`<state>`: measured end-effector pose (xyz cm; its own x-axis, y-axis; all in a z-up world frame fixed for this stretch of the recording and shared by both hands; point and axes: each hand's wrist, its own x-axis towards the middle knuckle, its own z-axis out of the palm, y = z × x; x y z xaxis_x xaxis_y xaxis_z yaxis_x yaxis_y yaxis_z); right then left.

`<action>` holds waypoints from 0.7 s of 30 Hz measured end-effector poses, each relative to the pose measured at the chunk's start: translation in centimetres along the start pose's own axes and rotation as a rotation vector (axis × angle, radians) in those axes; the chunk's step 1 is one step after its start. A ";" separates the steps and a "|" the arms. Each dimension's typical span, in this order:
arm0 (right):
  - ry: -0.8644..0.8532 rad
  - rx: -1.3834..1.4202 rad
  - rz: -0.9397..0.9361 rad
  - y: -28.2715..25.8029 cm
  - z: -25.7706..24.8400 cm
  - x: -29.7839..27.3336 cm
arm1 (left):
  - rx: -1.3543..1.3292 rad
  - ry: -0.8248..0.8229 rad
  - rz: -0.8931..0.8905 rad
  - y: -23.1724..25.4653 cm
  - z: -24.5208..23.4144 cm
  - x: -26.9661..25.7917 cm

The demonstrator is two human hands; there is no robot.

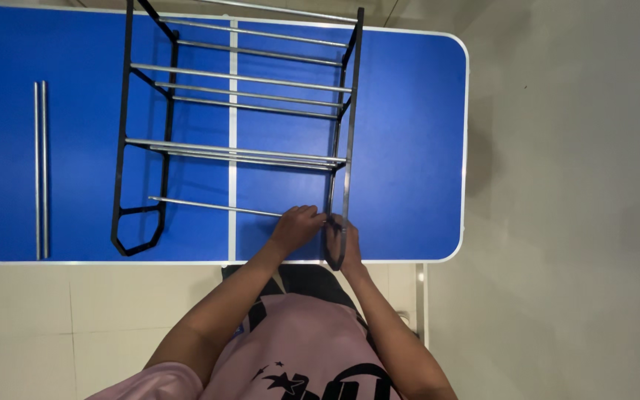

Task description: The person assembles a metal dish rack by inserting multiple horizontal rods into the side frames on a blue table. The person repeatedly picks up rods, aligns them, and slides them into place, progressively building the rack structure.

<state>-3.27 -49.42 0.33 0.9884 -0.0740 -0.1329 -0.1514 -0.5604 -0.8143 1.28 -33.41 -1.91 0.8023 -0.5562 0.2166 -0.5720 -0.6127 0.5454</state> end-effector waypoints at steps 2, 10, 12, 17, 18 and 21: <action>-0.009 0.004 0.029 -0.2 -0.1 0.1 | 0.010 -0.009 -0.003 -0.2 0.3 0.0; 0.016 -0.050 0.033 0.2 0.4 0.0 | 0.027 -0.038 0.006 -0.9 1.3 -0.3; 0.040 -0.045 0.010 0.4 0.6 -0.1 | 0.041 -0.036 0.005 -1.1 1.4 -0.3; 0.012 -0.057 0.020 1.0 0.7 0.0 | 0.054 -0.051 0.024 -1.4 1.7 -0.3; -0.008 -0.065 0.039 1.0 0.7 0.1 | 0.059 -0.063 0.020 -1.5 1.7 -0.3; 0.044 -0.047 -0.073 0.7 0.7 0.0 | 0.070 -0.079 0.028 -1.6 1.7 -0.3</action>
<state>-3.35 -49.20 -0.68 0.9966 -0.0672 -0.0486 -0.0794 -0.6036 -0.7933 1.68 -33.21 -4.26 0.7717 -0.6142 0.1651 -0.6065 -0.6325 0.4818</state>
